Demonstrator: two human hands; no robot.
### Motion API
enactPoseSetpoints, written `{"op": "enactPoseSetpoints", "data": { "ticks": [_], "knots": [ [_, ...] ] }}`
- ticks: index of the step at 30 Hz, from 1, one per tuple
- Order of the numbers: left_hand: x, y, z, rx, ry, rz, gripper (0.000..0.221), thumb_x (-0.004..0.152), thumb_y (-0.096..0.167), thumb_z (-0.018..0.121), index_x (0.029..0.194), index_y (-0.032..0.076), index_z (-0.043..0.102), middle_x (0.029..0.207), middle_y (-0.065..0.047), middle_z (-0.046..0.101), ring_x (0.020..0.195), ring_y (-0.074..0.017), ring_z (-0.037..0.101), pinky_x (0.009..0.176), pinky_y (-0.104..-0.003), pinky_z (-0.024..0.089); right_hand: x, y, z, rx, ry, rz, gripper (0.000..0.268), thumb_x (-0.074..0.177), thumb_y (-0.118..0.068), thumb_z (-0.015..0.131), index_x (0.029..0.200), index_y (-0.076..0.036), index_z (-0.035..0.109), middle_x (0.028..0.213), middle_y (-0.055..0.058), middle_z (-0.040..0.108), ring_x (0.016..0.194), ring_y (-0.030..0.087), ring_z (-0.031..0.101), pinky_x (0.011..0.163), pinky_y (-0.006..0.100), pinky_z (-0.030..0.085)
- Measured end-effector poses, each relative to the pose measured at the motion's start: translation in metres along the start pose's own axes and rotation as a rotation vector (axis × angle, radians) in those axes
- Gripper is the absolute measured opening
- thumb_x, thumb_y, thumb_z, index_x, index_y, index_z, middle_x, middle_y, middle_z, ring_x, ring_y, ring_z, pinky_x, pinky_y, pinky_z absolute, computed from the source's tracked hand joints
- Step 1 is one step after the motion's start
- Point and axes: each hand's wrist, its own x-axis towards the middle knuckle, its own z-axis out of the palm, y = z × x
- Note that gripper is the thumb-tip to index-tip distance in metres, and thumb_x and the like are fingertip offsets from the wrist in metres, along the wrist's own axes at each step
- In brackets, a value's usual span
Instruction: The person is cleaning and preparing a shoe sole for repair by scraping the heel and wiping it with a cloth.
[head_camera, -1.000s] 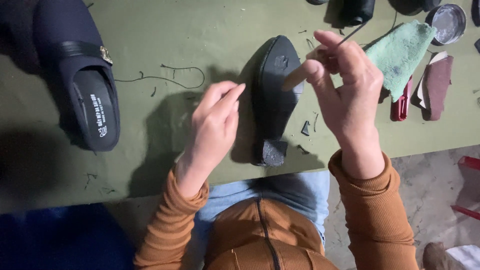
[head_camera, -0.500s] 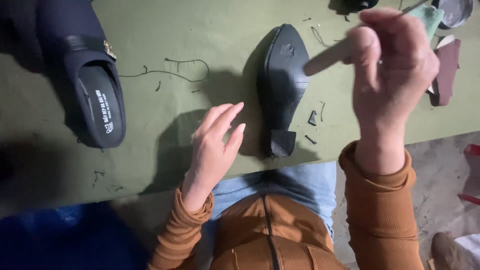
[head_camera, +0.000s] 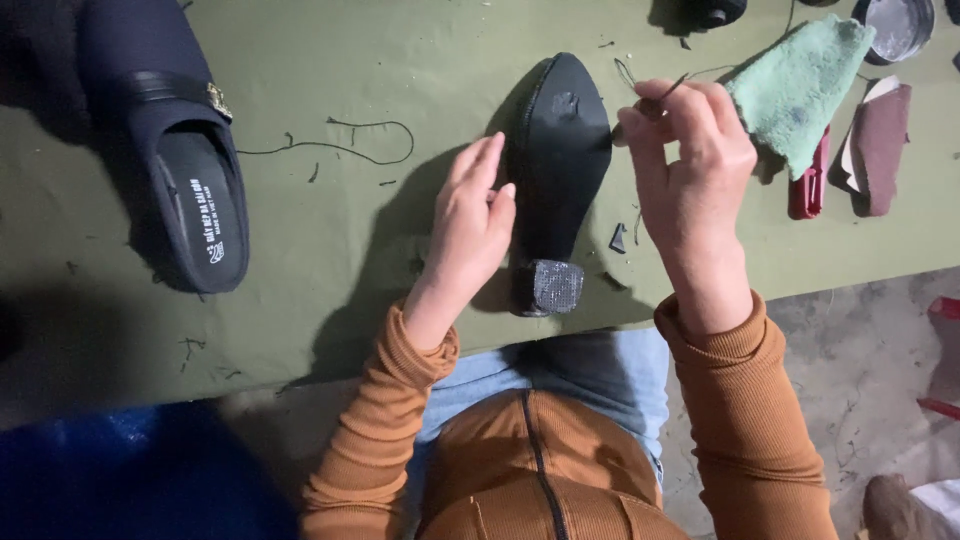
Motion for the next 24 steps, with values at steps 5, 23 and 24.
{"op": "enactPoseSetpoints", "data": {
  "ticks": [5, 23, 24],
  "knots": [
    [0.0, 0.003, 0.003, -0.003, -0.014, -0.01, 0.039, 0.078, 0.002, 0.043, 0.117, -0.003, 0.037, 0.119, -0.017, 0.04, 0.106, -0.026, 0.044, 0.089, -0.031, 0.038, 0.003, 0.002, 0.002, -0.019, 0.066, -0.013, 0.007, 0.084, 0.011, 0.059, 0.086, 0.007, 0.053, 0.08, 0.015, 0.058, 0.063, 0.018, 0.051, 0.062, 0.029, 0.045],
    [0.01, 0.048, 0.006, 0.688, 0.126, 0.455, 0.017, 0.077, 0.0, 0.046, 0.093, 0.001, 0.051, 0.095, -0.009, 0.048, 0.085, -0.0257, 0.042, 0.068, -0.034, 0.041, 0.052, -0.014, -0.003, 0.164, 0.04, -0.086, 0.013, 0.088, 0.016, 0.049, 0.085, 0.004, 0.047, 0.067, 0.01, 0.058, 0.059, 0.017, 0.05, 0.055, 0.026, 0.038],
    [0.01, 0.044, 0.011, 0.847, 0.086, 0.416, 0.019, 0.073, -0.002, 0.05, 0.09, 0.005, 0.049, 0.089, -0.004, 0.047, 0.082, -0.024, 0.041, 0.065, -0.033, 0.039, 0.059, -0.019, 0.0, 0.246, 0.007, -0.082, 0.014, 0.09, 0.016, 0.046, 0.086, 0.003, 0.042, 0.065, 0.011, 0.061, 0.061, 0.019, 0.063, 0.057, 0.026, 0.043]
  ]
}}
